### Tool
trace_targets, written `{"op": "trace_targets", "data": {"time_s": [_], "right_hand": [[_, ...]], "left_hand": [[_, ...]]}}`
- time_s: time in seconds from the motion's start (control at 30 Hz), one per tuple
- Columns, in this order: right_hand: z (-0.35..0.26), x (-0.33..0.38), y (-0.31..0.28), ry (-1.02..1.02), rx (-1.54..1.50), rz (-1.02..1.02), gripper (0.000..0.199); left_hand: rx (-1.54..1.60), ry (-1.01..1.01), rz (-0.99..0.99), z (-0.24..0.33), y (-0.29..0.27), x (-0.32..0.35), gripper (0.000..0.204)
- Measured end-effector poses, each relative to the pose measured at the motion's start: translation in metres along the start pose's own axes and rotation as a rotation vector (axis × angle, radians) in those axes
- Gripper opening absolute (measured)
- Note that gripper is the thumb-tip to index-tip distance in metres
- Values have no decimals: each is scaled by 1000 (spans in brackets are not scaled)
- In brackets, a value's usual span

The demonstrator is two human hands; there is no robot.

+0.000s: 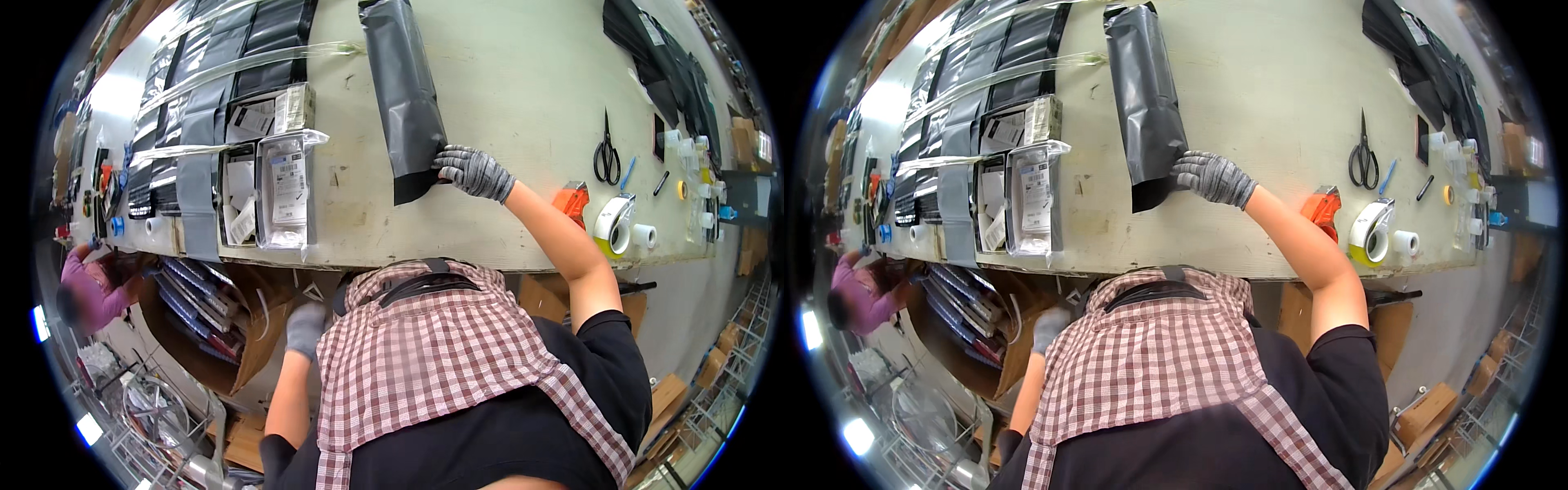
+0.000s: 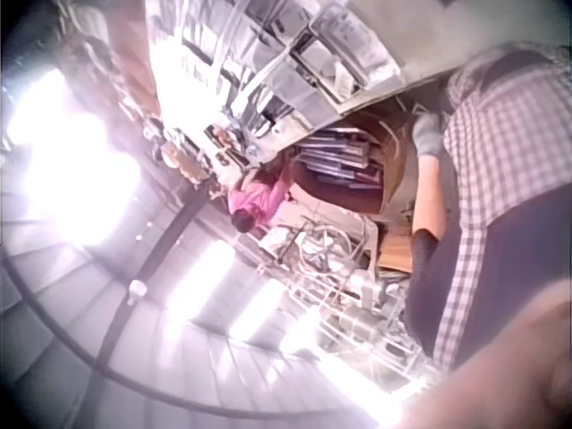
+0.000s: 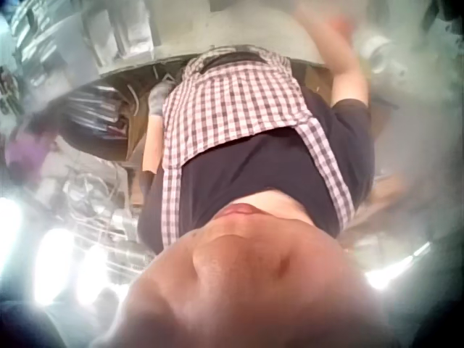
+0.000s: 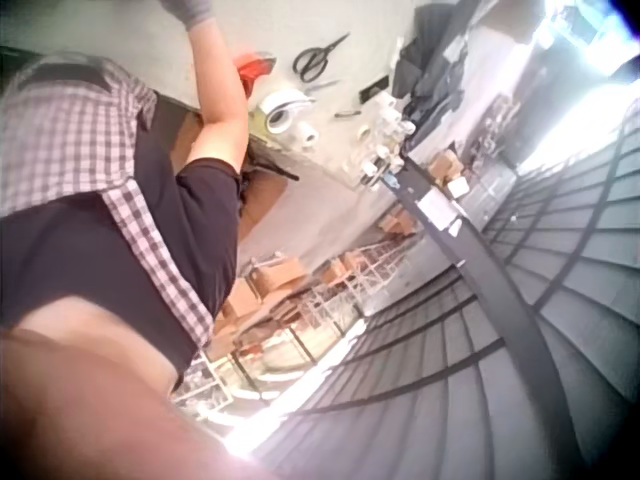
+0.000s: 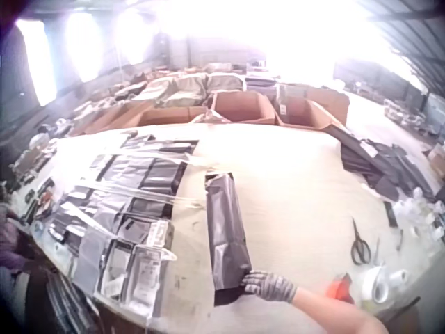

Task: The person takes several grey foam cylinders from a large cardboard box, places a black plastic sleeve over each one, attaches a label to the sleeve, and secures it with orange tape by hand.

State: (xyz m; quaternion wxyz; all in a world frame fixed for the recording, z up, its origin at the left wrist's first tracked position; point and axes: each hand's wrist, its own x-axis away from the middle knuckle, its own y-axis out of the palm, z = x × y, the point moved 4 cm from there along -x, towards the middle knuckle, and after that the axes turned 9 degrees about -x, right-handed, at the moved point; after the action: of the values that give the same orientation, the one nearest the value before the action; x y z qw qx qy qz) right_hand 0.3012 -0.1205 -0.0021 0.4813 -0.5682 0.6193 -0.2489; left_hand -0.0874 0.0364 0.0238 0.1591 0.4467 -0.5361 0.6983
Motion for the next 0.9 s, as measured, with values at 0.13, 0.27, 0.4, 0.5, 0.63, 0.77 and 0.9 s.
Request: {"op": "trace_targets", "data": {"time_s": [0.13, 0.27, 0.4, 0.5, 0.63, 0.77, 0.9], "right_hand": [[1, -4, 2, -15, 2, -3, 16], [-4, -7, -1, -40, 33, -26, 16], [-9, -1, -2, -63, 17, 20, 16], [-8, 0, -3, -64, -77, 105, 19], [-20, -19, -42, 120, -465, 582, 21], [-60, -76, -119, 120, -202, 767, 9], [-69, -102, -145, 535, -47, 990, 11]], "left_hand": [[-149, 335, 1066, 91, -161, -32, 55], [-444, 697, 1322, 112, -177, -116, 50], [-469, 1090, 1334, 115, -179, -163, 37], [-307, 1135, 1286, 119, -194, -161, 20], [298, 906, 1291, 120, -245, -103, 15], [1029, 895, 1456, 110, -296, -42, 23], [1416, 407, 1363, 100, -293, -38, 31]]}}
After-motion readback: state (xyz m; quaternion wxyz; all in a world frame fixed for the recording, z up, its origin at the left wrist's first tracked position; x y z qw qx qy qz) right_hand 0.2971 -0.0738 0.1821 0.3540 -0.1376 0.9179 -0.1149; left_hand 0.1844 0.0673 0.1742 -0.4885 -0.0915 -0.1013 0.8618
